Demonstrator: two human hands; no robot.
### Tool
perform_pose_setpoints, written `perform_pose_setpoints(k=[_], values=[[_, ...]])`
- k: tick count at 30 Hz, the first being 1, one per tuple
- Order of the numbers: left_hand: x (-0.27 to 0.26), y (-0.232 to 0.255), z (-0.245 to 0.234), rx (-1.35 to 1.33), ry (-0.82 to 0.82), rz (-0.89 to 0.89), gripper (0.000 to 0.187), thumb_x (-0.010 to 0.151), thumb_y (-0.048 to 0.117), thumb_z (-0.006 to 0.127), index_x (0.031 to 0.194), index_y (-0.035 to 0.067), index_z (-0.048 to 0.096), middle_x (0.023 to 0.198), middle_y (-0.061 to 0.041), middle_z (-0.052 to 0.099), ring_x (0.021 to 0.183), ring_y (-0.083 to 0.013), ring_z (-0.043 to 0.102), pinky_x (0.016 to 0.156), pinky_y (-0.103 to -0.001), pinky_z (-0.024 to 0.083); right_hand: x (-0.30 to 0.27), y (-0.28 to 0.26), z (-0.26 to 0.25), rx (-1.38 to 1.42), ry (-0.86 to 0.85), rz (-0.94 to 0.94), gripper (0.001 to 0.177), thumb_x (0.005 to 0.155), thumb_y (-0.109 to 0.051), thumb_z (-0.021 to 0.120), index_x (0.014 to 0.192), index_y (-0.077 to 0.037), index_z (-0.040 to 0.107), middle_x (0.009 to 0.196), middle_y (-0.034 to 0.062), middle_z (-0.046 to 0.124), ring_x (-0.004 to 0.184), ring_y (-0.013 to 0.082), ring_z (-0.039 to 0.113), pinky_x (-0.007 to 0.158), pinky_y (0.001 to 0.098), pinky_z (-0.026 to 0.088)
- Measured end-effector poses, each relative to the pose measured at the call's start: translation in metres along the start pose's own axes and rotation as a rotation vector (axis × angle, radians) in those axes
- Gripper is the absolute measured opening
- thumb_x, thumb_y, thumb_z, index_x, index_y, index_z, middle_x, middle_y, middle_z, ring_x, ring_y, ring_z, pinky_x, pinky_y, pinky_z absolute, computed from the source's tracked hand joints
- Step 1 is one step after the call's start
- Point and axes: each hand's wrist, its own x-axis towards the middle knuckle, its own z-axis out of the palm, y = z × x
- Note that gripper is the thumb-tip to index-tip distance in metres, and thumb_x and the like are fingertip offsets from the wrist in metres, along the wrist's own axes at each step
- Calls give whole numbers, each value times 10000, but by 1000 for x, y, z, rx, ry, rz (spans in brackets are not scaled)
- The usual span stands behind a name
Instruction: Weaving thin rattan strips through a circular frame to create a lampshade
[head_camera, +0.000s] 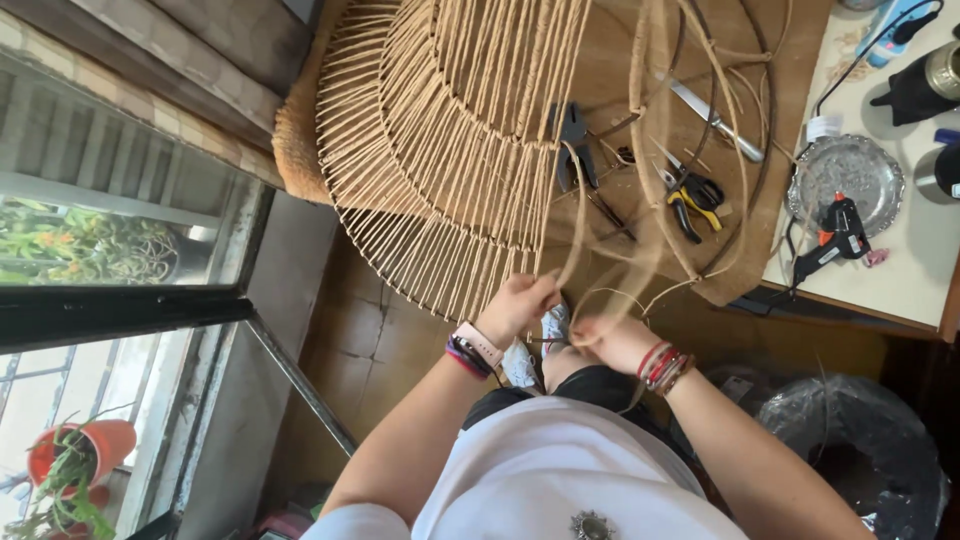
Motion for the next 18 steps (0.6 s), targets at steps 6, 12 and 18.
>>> perform_pose_setpoints(k=[6, 12, 18], values=[[52, -41, -8, 1085, 312, 196, 409, 842, 590, 666, 820, 187, 736, 700, -54, 737, 740, -319, 759, 638, -434, 608, -8, -47, -111, 1331, 531, -710, 196, 1064, -205, 457, 1115, -110, 621, 1167, 102, 645, 767, 75, 552, 575, 200, 455], [12, -14, 9, -281, -125, 102, 410, 1026, 206, 416, 1072, -36, 743, 539, 74, 233, 368, -25, 303, 337, -163, 246, 11, 9, -3, -121, 155, -5, 221, 968, -235, 526, 880, -159, 714, 936, 107, 772, 928, 377, 740, 818, 500, 603], [77, -75, 8, -13, 63, 85, 345, 950, 360, 673, 731, 98, 719, 431, 28, 483, 352, -32, 426, 329, -172, 264, 39, -6, -43, 356, 422, -171, 356, 944, -132, 610, 1288, -221, 639, 1139, 91, 752, 1104, 354, 687, 928, 511, 572]])
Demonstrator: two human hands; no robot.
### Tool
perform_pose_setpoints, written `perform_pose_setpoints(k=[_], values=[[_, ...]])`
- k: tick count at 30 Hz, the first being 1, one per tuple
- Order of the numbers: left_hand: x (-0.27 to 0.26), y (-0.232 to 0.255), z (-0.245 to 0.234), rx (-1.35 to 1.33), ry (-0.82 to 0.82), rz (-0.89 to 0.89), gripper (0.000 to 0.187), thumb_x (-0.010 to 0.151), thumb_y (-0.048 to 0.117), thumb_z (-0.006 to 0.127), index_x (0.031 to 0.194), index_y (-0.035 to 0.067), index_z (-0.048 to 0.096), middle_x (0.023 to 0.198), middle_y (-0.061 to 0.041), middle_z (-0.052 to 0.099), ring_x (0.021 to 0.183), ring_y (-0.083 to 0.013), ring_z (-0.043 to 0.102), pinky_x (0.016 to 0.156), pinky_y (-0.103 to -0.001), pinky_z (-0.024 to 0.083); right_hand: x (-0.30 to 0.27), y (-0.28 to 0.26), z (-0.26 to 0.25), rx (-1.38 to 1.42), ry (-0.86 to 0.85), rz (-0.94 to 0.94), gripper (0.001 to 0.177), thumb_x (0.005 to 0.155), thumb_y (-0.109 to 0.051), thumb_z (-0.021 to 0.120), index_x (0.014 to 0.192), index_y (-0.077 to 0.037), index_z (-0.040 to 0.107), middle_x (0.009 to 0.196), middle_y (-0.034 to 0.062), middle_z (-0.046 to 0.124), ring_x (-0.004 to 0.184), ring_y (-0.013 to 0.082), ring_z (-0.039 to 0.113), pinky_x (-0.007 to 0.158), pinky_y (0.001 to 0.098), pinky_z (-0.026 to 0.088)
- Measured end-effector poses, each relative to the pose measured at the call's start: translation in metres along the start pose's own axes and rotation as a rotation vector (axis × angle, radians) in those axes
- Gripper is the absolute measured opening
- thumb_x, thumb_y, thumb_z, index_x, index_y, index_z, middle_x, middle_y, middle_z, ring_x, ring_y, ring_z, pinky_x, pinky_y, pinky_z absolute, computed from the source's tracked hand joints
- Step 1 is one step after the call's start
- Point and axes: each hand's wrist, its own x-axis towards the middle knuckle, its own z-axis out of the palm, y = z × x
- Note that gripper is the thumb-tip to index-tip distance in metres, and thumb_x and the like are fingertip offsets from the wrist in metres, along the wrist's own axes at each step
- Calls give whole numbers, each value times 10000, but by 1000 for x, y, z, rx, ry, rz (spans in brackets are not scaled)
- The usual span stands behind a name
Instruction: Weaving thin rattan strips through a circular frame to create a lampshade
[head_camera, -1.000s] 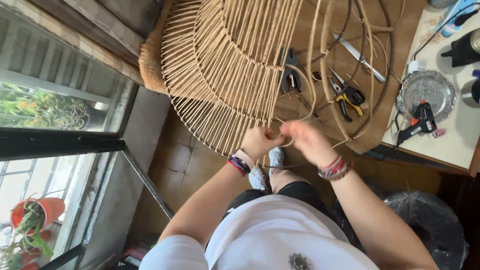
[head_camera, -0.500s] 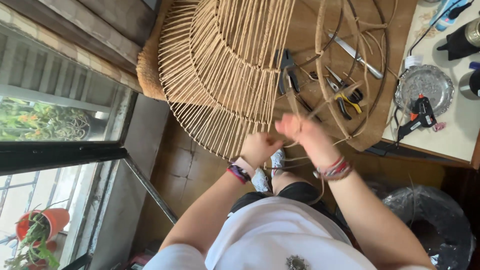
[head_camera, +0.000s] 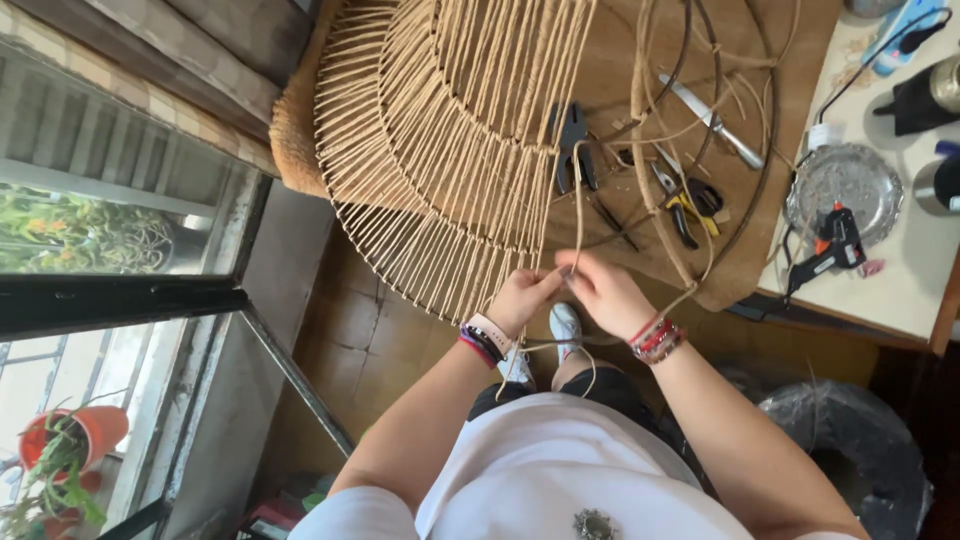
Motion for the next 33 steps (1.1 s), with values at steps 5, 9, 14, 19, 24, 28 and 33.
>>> perform_pose_setpoints(k=[5, 9, 14, 19, 24, 28, 33], values=[[-7, 22, 0, 313, 141, -71, 458, 848, 555, 733, 811, 101, 777, 674, -141, 703, 762, -304, 722, 710, -383, 551, 74, -61, -62, 910, 122, 66, 335, 1004, -286, 591, 1243, -53, 572, 987, 109, 621, 834, 148, 585, 680, 255, 488], [-19, 21, 25, -362, 173, 310, 249, 1091, 280, 467, 1104, 104, 641, 564, 58, 474, 495, -21, 487, 424, -155, 360, 82, -85, -110, 641, 357, -210, 247, 1129, -284, 537, 988, -92, 603, 634, -66, 468, 507, -6, 448, 419, 118, 360], [-18, -3, 38, -627, 264, 358, 113, 1076, 159, 499, 1096, 99, 593, 662, 47, 416, 448, -17, 367, 388, -143, 284, 31, -9, -77, -394, 177, -445, 186, 974, -246, 637, 802, -190, 678, 735, 26, 666, 702, 272, 685, 589, 361, 543], [33, -75, 52, -390, 581, 358, 182, 1026, 60, 569, 1090, 54, 739, 837, -63, 683, 735, -96, 534, 651, -197, 462, 29, 101, -37, -949, 216, -388, 228, 909, -422, 642, 755, -277, 725, 716, -35, 568, 638, 198, 663, 561, 326, 555], [6, 3, 73, -712, 817, 81, 159, 963, 146, 695, 1075, 60, 767, 543, 72, 526, 462, 38, 384, 405, -106, 282, 52, 93, -45, -382, 22, -16, 171, 1002, -386, 604, 906, -289, 708, 421, -152, 553, 564, 115, 685, 674, 277, 559], [30, -28, 76, -734, 845, 110, 145, 962, 138, 710, 1066, 66, 779, 574, 84, 532, 520, 59, 379, 424, -104, 266, 44, 65, -28, 547, 18, -26, 305, 1045, -21, 470, 1349, 3, 475, 1128, 227, 710, 991, 292, 730, 800, 330, 625], [58, -53, 80, -701, 950, 179, 154, 944, 151, 760, 1078, 83, 794, 857, -12, 737, 784, -23, 544, 731, -202, 517, 51, 55, -24, 892, 79, -111, 314, 902, 8, 459, 1124, -181, 342, 1445, 223, 534, 1357, 352, 551, 1073, 420, 481]])
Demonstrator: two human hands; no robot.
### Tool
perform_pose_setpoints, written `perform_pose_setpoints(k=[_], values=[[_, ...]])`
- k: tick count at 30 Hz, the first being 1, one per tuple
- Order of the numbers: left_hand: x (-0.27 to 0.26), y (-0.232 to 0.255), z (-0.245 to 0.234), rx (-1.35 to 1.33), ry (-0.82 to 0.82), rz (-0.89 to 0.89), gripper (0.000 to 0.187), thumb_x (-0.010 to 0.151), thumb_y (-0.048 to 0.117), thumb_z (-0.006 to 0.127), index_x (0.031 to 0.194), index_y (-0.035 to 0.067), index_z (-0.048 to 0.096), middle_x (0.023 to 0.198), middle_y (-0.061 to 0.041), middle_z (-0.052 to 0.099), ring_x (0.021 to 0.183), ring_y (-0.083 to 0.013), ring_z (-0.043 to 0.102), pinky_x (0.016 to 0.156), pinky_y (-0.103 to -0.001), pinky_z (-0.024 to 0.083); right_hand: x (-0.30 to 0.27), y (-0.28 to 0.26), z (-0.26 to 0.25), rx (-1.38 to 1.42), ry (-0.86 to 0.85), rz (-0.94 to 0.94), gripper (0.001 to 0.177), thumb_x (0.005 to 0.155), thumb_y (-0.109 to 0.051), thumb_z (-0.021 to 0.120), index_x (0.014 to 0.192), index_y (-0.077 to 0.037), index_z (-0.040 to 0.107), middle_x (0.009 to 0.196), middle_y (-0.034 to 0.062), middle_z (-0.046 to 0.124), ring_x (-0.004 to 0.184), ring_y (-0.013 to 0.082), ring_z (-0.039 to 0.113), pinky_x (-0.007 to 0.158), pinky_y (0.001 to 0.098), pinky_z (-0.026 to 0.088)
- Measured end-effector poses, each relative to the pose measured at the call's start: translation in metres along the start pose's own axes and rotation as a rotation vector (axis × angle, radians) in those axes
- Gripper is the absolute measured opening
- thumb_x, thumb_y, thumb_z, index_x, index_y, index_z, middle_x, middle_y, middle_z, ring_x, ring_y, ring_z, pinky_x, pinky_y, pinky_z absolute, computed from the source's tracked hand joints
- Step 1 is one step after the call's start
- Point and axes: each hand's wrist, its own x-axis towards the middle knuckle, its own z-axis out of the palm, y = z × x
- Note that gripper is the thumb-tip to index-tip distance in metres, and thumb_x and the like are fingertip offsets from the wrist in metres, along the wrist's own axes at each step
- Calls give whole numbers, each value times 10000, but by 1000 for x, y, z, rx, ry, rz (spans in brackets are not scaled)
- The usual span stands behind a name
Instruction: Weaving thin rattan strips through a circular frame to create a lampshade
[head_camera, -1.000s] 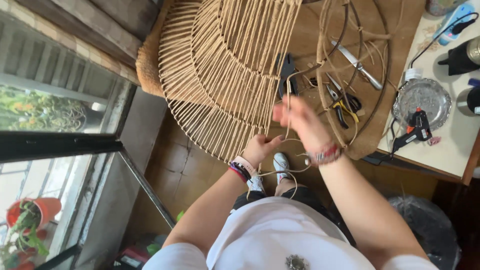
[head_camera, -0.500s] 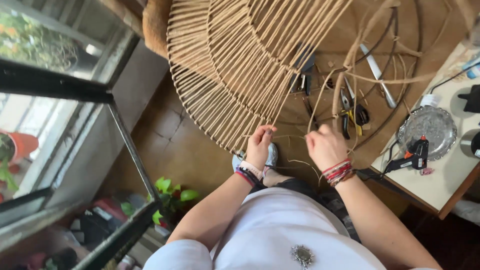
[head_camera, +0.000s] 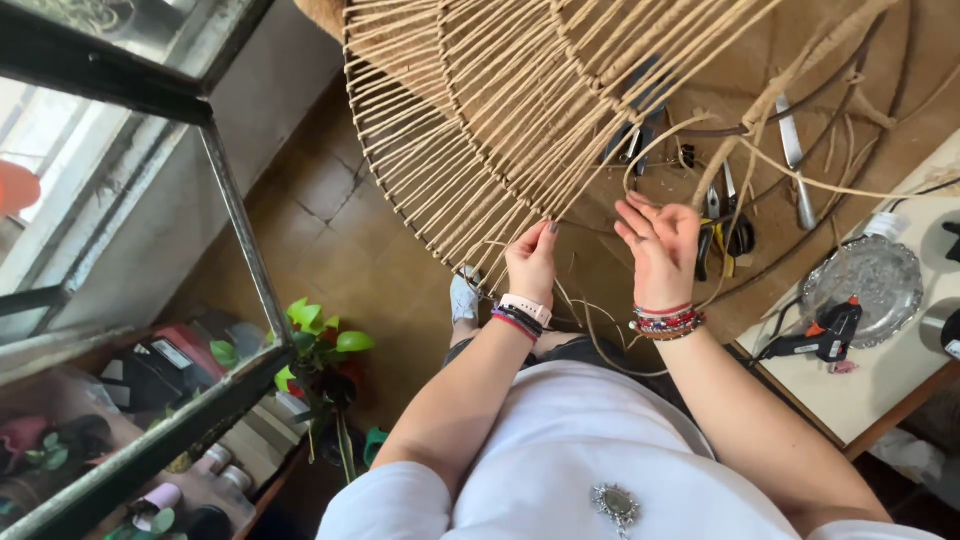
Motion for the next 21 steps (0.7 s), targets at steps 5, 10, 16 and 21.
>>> perform_pose_setpoints(k=[5, 10, 16, 21], values=[[-1, -15, 3, 52, 23, 92, 136, 978, 173, 733, 1076, 105, 798, 1004, -60, 773, 966, -51, 595, 914, -297, 532, 15, 20, -13, -475, -221, -246, 185, 828, 79, 515, 849, -84, 602, 1290, 199, 680, 1217, 346, 644, 1013, 438, 517], [6, -38, 12, 62, 96, 84, 179, 1032, 162, 650, 1040, 61, 797, 975, -98, 774, 952, -96, 597, 939, -329, 520, 45, 50, -9, -1011, -301, -154, 227, 966, -98, 594, 1081, -228, 740, 978, 8, 781, 875, 217, 739, 762, 368, 590], [39, -36, 50, 283, 154, -176, 285, 982, 363, 629, 958, 132, 795, 964, -118, 757, 990, -287, 705, 916, -428, 515, 87, 87, 11, -1380, -464, 451, 324, 934, -426, 581, 1066, -218, 792, 935, 23, 779, 1057, 274, 717, 930, 445, 568], [11, 15, 39, 212, -69, -240, 254, 994, 287, 617, 1140, 126, 749, 1130, -120, 725, 1101, -254, 676, 960, -368, 528, 75, 66, 16, -433, 140, 496, 340, 972, -194, 583, 1262, -23, 631, 1088, 244, 709, 877, 340, 763, 732, 413, 675]])
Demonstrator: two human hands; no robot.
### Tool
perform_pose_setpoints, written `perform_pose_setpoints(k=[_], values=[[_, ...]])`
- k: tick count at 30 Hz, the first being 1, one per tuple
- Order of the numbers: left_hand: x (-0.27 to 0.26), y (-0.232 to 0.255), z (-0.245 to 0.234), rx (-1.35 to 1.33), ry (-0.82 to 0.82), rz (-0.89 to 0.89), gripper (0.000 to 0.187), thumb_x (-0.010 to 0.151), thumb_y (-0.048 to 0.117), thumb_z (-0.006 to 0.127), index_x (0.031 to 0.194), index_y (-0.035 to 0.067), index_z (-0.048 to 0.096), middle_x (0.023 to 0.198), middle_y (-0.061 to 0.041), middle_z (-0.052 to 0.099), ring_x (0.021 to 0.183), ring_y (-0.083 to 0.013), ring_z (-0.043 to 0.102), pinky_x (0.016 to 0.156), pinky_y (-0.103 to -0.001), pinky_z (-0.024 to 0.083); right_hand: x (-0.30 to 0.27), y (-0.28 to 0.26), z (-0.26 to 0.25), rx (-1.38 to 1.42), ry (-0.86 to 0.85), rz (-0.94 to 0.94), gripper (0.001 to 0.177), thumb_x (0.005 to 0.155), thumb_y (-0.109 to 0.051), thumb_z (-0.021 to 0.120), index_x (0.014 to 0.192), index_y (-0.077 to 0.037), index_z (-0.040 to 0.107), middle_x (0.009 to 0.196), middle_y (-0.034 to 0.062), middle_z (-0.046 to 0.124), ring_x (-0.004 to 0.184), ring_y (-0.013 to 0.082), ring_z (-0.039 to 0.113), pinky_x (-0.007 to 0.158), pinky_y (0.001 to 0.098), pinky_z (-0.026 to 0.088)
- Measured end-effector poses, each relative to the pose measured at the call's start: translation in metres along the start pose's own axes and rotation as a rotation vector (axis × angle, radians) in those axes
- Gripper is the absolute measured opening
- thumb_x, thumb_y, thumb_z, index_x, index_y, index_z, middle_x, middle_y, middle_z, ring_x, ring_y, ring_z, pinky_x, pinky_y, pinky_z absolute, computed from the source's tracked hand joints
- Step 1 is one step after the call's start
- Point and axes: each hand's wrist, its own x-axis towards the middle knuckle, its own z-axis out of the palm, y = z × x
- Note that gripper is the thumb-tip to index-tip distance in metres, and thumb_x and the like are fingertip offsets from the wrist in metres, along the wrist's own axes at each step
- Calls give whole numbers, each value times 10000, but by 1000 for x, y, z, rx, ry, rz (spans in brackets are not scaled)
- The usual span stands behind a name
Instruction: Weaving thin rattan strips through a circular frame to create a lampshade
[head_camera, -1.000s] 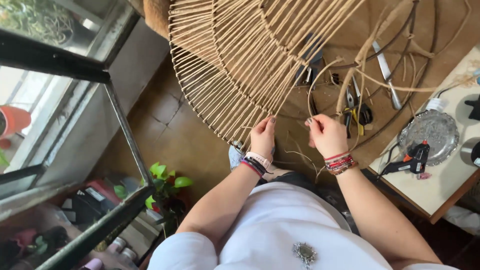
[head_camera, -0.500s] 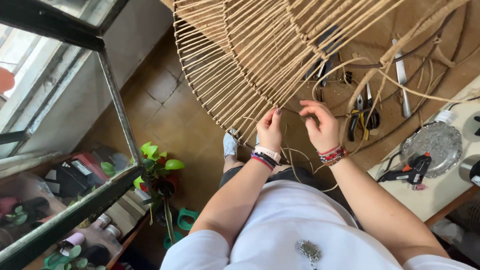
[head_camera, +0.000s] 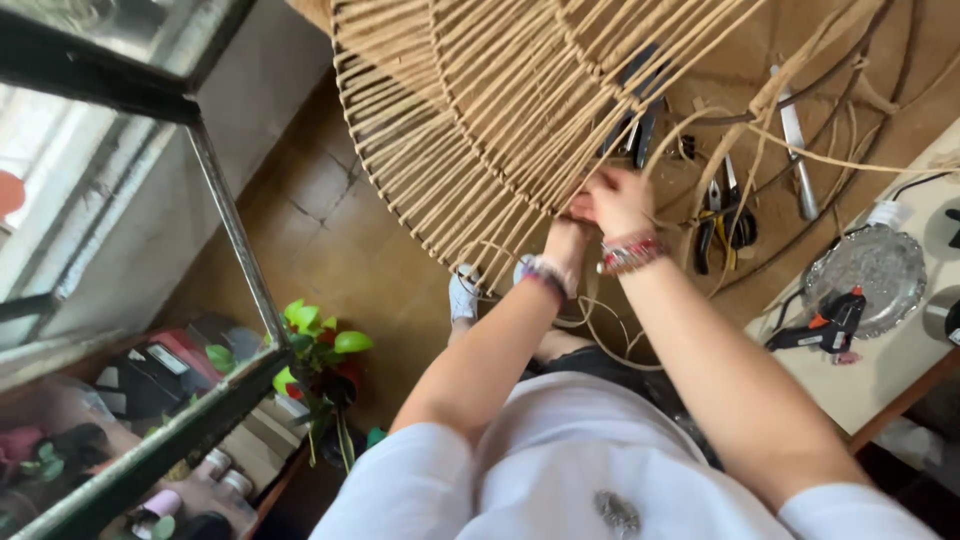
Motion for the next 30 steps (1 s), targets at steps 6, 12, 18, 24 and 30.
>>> perform_pose_setpoints(k=[6, 12, 18, 24, 30], values=[[-56, 48, -55, -314, -518, -438, 557, 1037, 559, 406, 1366, 166, 623, 1255, -105, 690, 992, -241, 703, 689, -301, 418, -173, -52, -38, 98, -90, -204, 177, 923, -2, 549, 1020, -11, 697, 892, 150, 735, 834, 215, 726, 860, 386, 611], [-18, 28, -70, -132, -517, -81, 264, 1075, 213, 538, 1173, 33, 705, 529, 76, 421, 338, -18, 407, 280, -148, 314, -217, -44, -62, 260, -180, -387, 258, 1000, 14, 295, 1129, 9, 518, 485, 101, 474, 379, 163, 509, 433, 266, 474], [3, -36, -108, 317, -397, -16, 294, 1042, 313, 557, 963, 149, 787, 494, 14, 445, 344, -71, 448, 299, -188, 322, -223, -4, -67, 468, -456, -297, 255, 898, -100, 504, 1042, 99, 574, 377, 131, 479, 248, 216, 461, 319, 308, 425], [-47, 18, -141, 194, -546, -404, 641, 1002, 553, 557, 672, 13, 658, 486, 43, 238, 306, -55, 251, 249, -211, 213, -180, 114, -6, -1117, -479, 159, 236, 899, -381, 499, 904, -269, 707, 490, -64, 682, 549, 156, 750, 713, 322, 625], [13, -30, -157, 1138, -491, 106, 458, 719, 670, 759, 777, 216, 789, 707, -68, 728, 842, -331, 741, 724, -376, 583, -143, 63, 29, 302, -197, -265, 195, 925, -108, 591, 1089, -37, 670, 1092, 122, 731, 973, 203, 693, 854, 347, 579]])
